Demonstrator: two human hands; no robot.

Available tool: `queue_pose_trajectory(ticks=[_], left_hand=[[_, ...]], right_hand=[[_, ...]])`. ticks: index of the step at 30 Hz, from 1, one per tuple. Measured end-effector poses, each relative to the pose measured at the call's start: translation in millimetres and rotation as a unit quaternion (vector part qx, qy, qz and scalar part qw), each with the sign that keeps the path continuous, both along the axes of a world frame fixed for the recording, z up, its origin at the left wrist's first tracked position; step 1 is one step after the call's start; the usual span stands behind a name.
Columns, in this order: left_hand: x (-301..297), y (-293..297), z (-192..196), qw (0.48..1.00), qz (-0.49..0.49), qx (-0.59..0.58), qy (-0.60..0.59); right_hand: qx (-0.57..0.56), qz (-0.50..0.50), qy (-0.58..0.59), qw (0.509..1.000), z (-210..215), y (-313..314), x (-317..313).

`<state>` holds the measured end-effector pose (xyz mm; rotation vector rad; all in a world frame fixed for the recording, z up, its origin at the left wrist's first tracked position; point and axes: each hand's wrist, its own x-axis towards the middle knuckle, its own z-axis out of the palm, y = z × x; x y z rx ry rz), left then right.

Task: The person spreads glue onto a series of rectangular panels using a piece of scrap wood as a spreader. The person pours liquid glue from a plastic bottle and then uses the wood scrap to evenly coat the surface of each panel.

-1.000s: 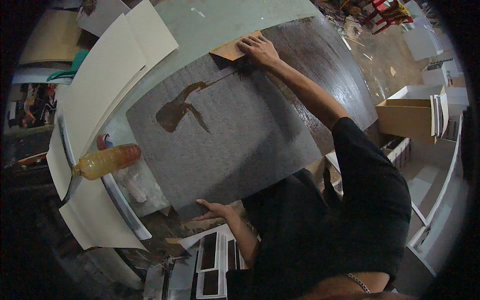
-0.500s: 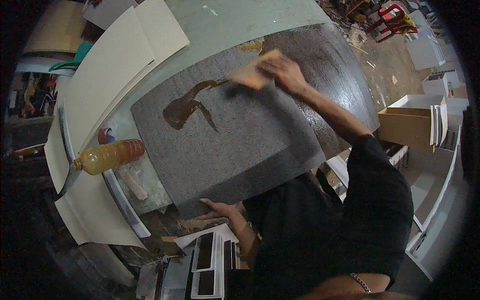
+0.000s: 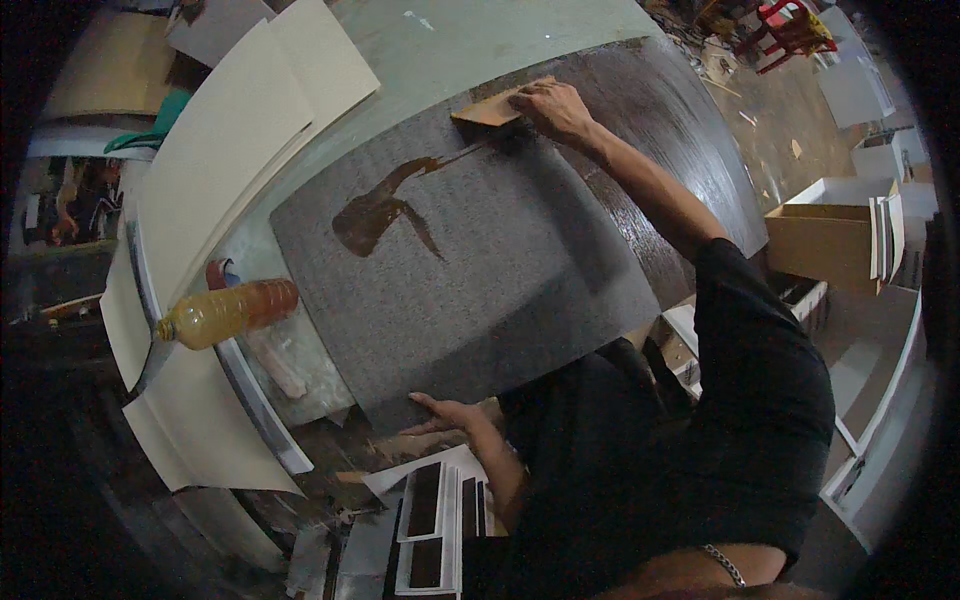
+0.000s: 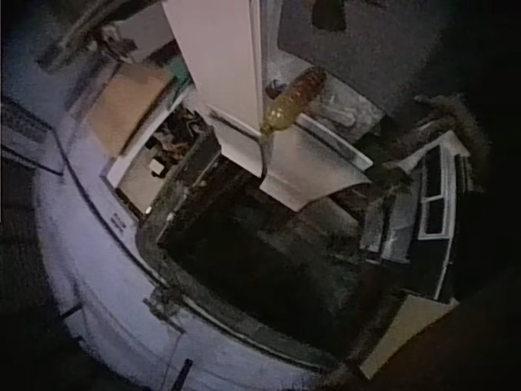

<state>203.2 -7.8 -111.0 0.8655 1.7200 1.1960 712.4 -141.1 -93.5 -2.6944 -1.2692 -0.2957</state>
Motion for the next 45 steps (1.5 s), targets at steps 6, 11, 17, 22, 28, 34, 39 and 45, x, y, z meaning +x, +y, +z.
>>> queue_pose_trajectory(ticks=[6, 11, 17, 22, 28, 34, 39, 45], left_hand=[[10.5, -2.7, 19.2, 0.997, 0.032, -0.064, -0.039], [-15.8, 13.9, -21.6, 0.998, 0.033, -0.049, -0.02], [13.1, -18.3, 50.1, 0.995, -0.051, -0.079, -0.029], [-6.0, -3.4, 5.0, 0.997, -0.028, -0.048, 0.051], [-0.1, -14.2, 45.0, 0.985, -0.061, -0.15, 0.057], [-30.0, 5.7, 19.2, 0.993, -0.095, 0.018, 0.06], [-98.3, 78.0, 0.1, 0.877, -0.219, 0.243, 0.352], [-99.8, 98.0, 9.3, 0.849, -0.283, 0.233, 0.38]], right_hand=[[0.013, 0.029, 0.064, 0.997, 25.3, -43.2, -67.0], [0.002, 0.027, 0.106, 0.994, 42.1, -92.0, -138.7], [-0.003, -0.011, 0.115, 0.993, 42.4, -175.3, -230.9], [-0.006, -0.014, 0.124, 0.992, 47.5, -231.9, -307.5], [-0.084, -0.057, 0.183, 0.978, 56.1, -292.5, -379.2], [-0.013, -0.191, 0.248, 0.95, 57.3, -317.4, -434.6], [0.155, -0.166, 0.173, 0.958, 109.9, -203.2, -350.9], [0.18, -0.047, -0.01, 0.982, 75.3, -31.8, -176.4]])
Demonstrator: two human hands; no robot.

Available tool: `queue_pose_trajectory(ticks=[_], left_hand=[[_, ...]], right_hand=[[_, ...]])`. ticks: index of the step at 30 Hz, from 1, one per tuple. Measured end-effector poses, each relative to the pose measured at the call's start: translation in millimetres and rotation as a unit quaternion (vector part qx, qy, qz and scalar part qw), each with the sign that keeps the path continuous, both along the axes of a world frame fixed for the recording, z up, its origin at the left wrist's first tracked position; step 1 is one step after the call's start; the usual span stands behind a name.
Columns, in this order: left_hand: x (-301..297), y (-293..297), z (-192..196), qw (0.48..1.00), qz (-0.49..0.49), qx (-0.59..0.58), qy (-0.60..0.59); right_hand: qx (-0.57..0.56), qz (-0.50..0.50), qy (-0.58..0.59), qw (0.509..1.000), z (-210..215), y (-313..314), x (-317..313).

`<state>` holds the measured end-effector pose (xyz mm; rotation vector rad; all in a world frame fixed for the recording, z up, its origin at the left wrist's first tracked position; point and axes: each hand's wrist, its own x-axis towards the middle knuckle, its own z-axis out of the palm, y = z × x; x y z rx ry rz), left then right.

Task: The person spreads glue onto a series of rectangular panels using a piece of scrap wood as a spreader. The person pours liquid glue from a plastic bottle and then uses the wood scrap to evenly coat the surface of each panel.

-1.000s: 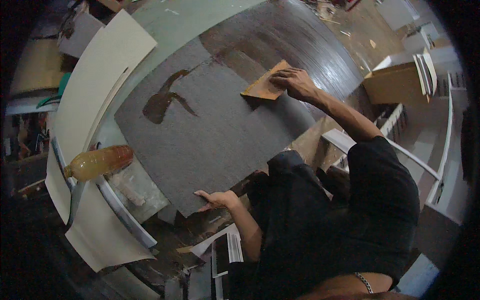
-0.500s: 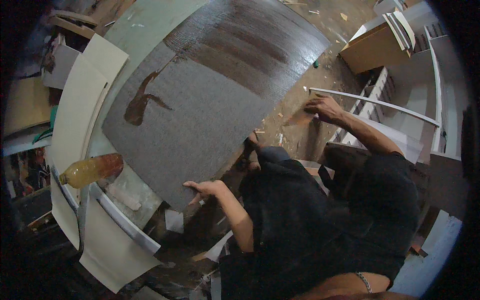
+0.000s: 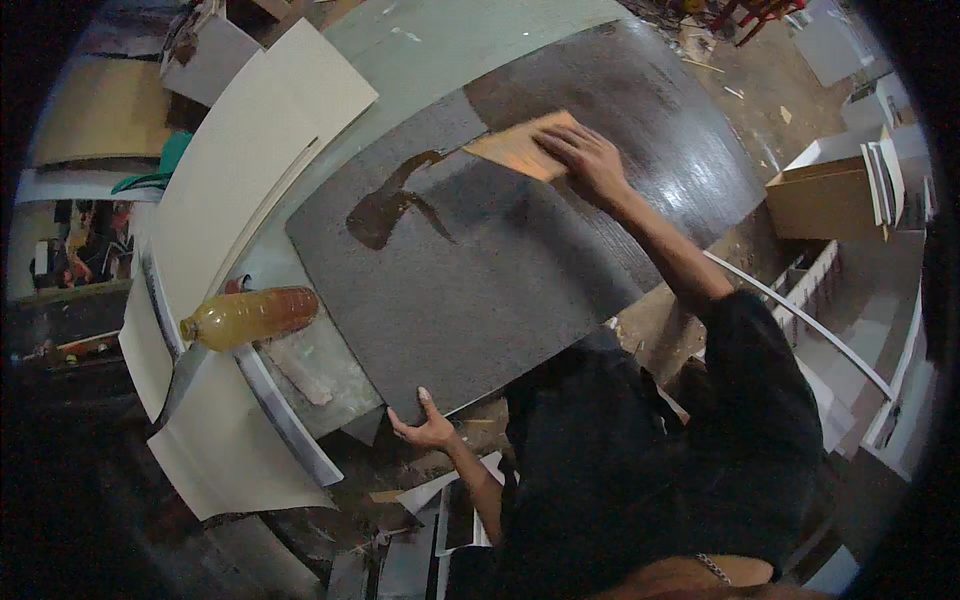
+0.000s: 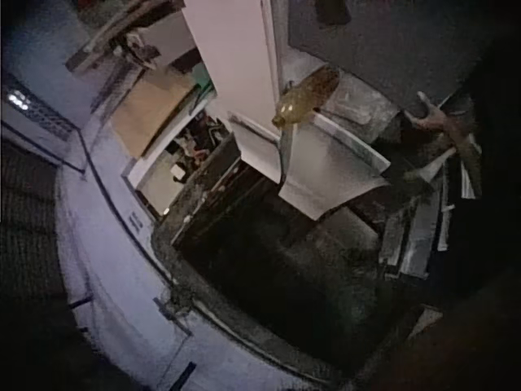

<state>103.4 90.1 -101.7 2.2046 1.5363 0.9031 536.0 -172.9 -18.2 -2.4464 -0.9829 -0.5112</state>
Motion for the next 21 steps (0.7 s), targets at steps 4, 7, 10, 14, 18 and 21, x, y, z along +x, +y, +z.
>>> queue_pose_trajectory(ticks=[4, 7, 10, 14, 18, 21], left_hand=[[25.0, -14.4, 29.2, 0.992, 0.032, -0.12, 0.029], [26.6, -8.4, 18.2, 0.987, 0.021, -0.162, 0.006], [15.1, -4.6, 9.9, 0.99, 0.017, -0.138, 0.005], [20.4, -6.5, 10.2, 0.988, 0.023, -0.155, -0.012], [27.9, 6.3, 20.3, 0.97, 0.003, -0.238, 0.041], [19.2, 17.0, 27.5, 0.971, -0.043, -0.215, 0.09]], right_hand=[[-0.059, 0.016, -0.021, 0.998, -50.2, 69.8, 89.2], [-0.131, -0.002, -0.047, 0.99, -58.1, 84.9, 120.5], [-0.152, 0.001, -0.053, 0.987, -60.1, 103.9, 129.6], [-0.171, 0.001, -0.047, 0.984, -72.7, 103.8, 134.1], [-0.18, 0.024, -0.043, 0.982, -81.6, 63.4, 96.8], [-0.172, 0.097, 0.028, 0.98, -58.7, 57.3, 33.2]])
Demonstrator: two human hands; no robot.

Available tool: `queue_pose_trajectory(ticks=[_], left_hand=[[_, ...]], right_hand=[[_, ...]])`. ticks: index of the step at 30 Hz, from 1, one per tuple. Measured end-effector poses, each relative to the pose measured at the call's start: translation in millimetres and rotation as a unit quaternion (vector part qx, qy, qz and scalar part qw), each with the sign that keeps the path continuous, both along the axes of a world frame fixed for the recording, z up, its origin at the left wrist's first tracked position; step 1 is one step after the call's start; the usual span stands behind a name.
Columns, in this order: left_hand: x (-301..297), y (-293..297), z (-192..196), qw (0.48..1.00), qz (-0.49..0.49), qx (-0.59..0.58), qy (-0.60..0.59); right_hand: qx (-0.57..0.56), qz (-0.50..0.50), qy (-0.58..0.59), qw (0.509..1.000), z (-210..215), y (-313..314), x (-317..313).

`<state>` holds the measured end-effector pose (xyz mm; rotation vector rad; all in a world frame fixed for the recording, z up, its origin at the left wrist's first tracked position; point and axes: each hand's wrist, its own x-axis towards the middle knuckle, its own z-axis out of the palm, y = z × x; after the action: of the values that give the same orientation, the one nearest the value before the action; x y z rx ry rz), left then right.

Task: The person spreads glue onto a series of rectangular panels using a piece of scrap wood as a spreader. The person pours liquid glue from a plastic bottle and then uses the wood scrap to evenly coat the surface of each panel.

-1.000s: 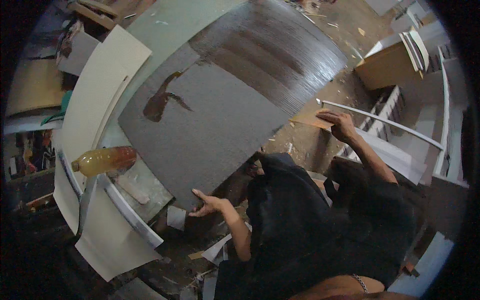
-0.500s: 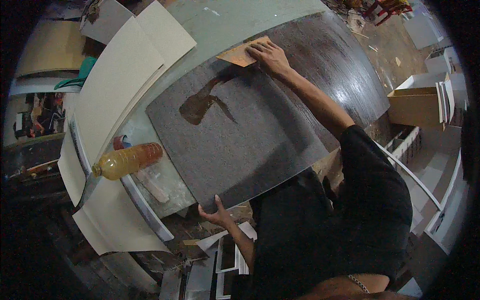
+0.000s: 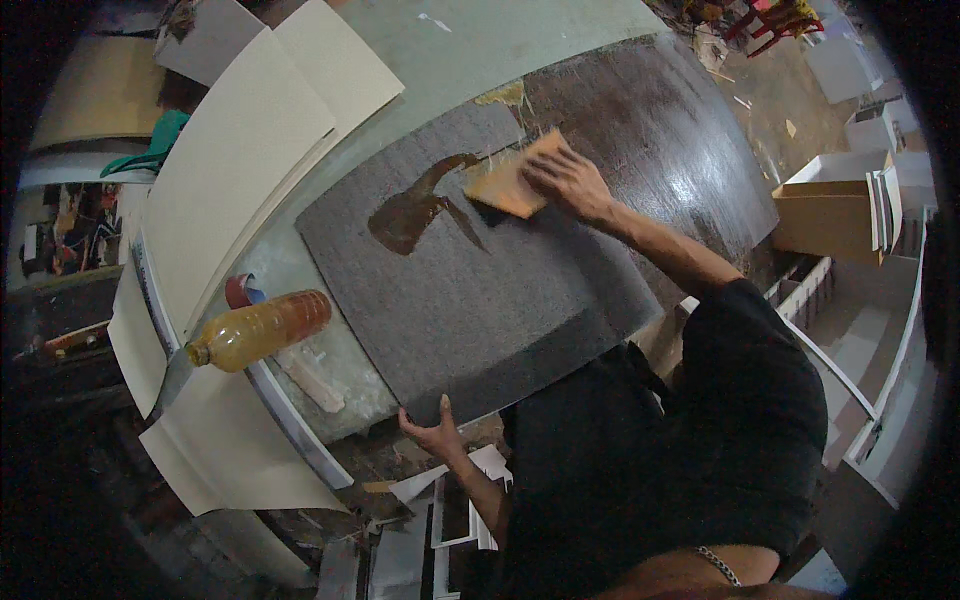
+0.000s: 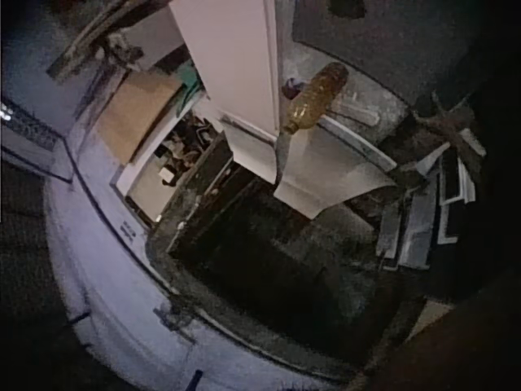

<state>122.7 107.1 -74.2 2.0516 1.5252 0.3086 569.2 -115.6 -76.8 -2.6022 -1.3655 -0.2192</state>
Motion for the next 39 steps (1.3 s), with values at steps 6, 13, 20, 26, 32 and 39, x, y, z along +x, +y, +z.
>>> queue_pose_trajectory(ticks=[6, 13, 20, 26, 32, 39], left_hand=[[2.6, 15.3, 3.5, 0.997, -0.06, -0.035, 0.022], [0.9, 20.5, 2.7, 0.996, -0.066, -0.034, 0.043], [3.3, 20.6, 1.0, 0.997, -0.07, -0.024, 0.03], [-19.4, 30.8, -23.4, 0.996, -0.093, -0.002, -0.013], [-4.2, 26.1, -10.3, 0.991, -0.1, -0.044, -0.076], [-2.8, 33.8, -18.5, 0.989, -0.148, -0.003, -0.03]], right_hand=[[0.074, -0.046, -0.03, 0.996, 25.2, -1.9, 38.6], [-0.011, -0.151, -0.008, 0.988, 10.5, 26.5, 128.4], [0.018, -0.06, 0.0, 0.998, -4.9, 34.1, 115.9], [0.021, -0.011, 0.038, 0.999, 10.6, 13.6, 66.0], [0.028, -0.035, 0.04, 0.998, 16.3, -56.2, -3.1], [-0.007, -0.065, 0.098, 0.993, 24.0, -157.4, -116.4]])
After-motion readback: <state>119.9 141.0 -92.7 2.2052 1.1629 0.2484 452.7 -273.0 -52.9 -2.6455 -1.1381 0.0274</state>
